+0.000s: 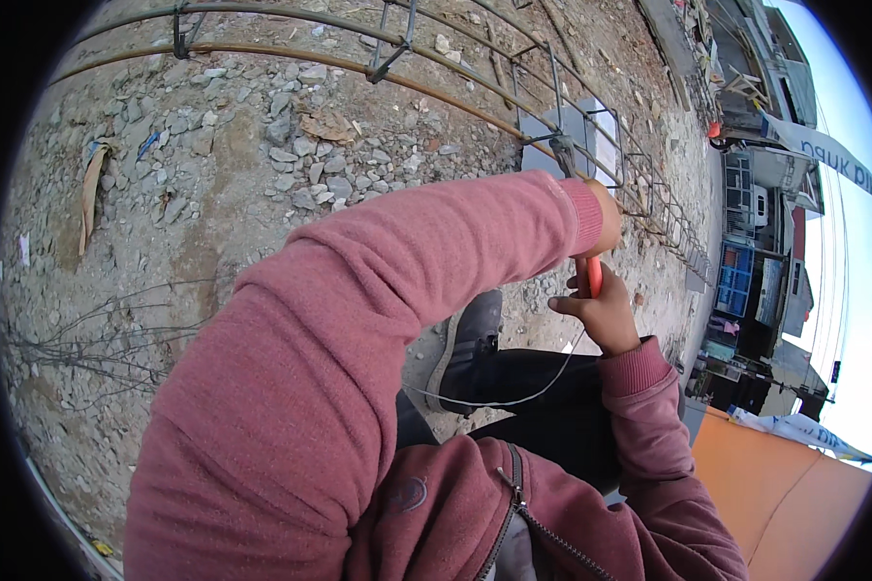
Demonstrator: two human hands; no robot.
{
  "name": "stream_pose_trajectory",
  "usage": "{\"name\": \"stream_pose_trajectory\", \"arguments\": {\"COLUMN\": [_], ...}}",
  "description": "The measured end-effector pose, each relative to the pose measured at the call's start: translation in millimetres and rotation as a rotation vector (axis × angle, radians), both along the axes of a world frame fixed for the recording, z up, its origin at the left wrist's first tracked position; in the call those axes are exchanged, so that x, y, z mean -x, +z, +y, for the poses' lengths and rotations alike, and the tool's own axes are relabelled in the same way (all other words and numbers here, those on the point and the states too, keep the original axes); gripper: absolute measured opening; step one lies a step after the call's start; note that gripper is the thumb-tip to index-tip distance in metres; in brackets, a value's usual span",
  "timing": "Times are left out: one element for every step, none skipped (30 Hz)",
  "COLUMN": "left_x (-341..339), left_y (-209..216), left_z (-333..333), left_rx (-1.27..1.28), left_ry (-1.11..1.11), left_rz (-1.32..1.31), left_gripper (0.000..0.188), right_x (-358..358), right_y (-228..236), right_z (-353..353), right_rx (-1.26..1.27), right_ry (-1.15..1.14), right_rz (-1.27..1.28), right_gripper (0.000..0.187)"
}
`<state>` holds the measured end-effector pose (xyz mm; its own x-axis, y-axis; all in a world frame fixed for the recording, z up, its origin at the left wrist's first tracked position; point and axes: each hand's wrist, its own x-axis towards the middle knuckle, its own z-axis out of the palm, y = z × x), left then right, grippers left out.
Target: The person picks up tie wires, wraps them around joints on a metal rebar frame by hand, and twists the wires tight using pliers.
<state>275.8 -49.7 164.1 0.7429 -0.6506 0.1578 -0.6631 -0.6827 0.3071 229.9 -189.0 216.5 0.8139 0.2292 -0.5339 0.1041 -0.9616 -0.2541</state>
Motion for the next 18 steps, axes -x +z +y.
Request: {"name": "stream_pose_trajectory", "arguments": {"left_x": [1.6,3.7,5.5,7.8,10.1,12.6,15.8,16.5,16.1,16.1,13.9,12.9,10.7,9.3,9.4,9.4,10.7,12.7], "left_y": [-2.6,-8.7,-15.5,-26.2,-38.8,-49.2,-56.5,-61.5,-63.0,-64.3,-61.5,-60.7,-59.0,-58.2,-58.7,-58.6,-59.1,-58.0], "left_z": [1.1,2.8,3.9,6.9,12.2,15.3,14.7,14.8,13.4,13.3,11.3,11.1,10.9,11.2,12.4,14.2,16.6,18.3], "left_rx": [0.026,0.033,0.032,0.02,0.331,0.645,0.698,0.677,0.624,0.547,0.61,0.661,0.637,0.663,0.617,0.602,0.586,0.567], "left_ry": [-0.011,-0.031,-0.032,-0.018,-0.057,-0.075,0.004,-0.011,-0.031,-0.052,-0.067,-0.068,-0.087,-0.104,-0.105,-0.105,-0.133,-0.176], "left_rz": [-0.077,-0.135,-0.329,-0.31,-0.771,-1.22,-1.23,-1.204,-1.088,-0.961,-0.886,-0.93,-0.904,-0.918,-1.003,-0.983,-0.983,-0.975], "left_gripper": [0.009,0.009,0.015,0.015,0.018,0.021,0.02,0.02,0.016,0.013,0.013,0.013,0.016,0.018,0.023,0.023,0.024,0.024], "right_x": [-0.3,-2.0,-5.4,-7.8,-10.4,-11.6,-11.3,-10.5,-6.9,-3.7,0.7,4.7,7.7,11.2,12.9,15.2,15.0,15.1], "right_y": [-4.3,-6.6,-7.4,-6.8,-5.2,-3.6,-1.7,-0.2,0.7,0.6,0.4,-0.7,-2.3,-3.9,-5.9,-6.9,-6.4,-5.6], "right_z": [-1.9,-5.2,-7.4,-10.3,-11.8,-12.9,-13.2,-12.3,-11.2,-8.7,-6.2,-3.4,-0.3,1.8,4.6,6.3,8.6,10.4], "right_rx": [0.079,0.064,-0.17,-0.379,-0.513,-0.563,-0.667,-0.741,-0.706,-0.733,-0.887,-1.029,-1.015,-0.951,-0.91,-0.932,-0.802,-0.829], "right_ry": [0.08,0.108,-0.18,-0.502,-0.559,-0.521,-0.531,-0.562,-0.596,-0.567,-0.615,-0.679,-0.73,-0.72,-0.711,-0.703,-0.707,-0.713], "right_rz": [-0.053,-0.141,0.11,0.323,0.588,0.664,0.844,1.024,1.013,0.954,1.111,1.25,1.242,1.195,1.186,1.205,1.093,1.089], "right_gripper": [0.059,0.059,0.057,0.056,0.055,0.055,0.057,0.059,0.054,0.054,0.049,0.044,0.029,0.029,0.025,0.022,0.019,0.019]}}
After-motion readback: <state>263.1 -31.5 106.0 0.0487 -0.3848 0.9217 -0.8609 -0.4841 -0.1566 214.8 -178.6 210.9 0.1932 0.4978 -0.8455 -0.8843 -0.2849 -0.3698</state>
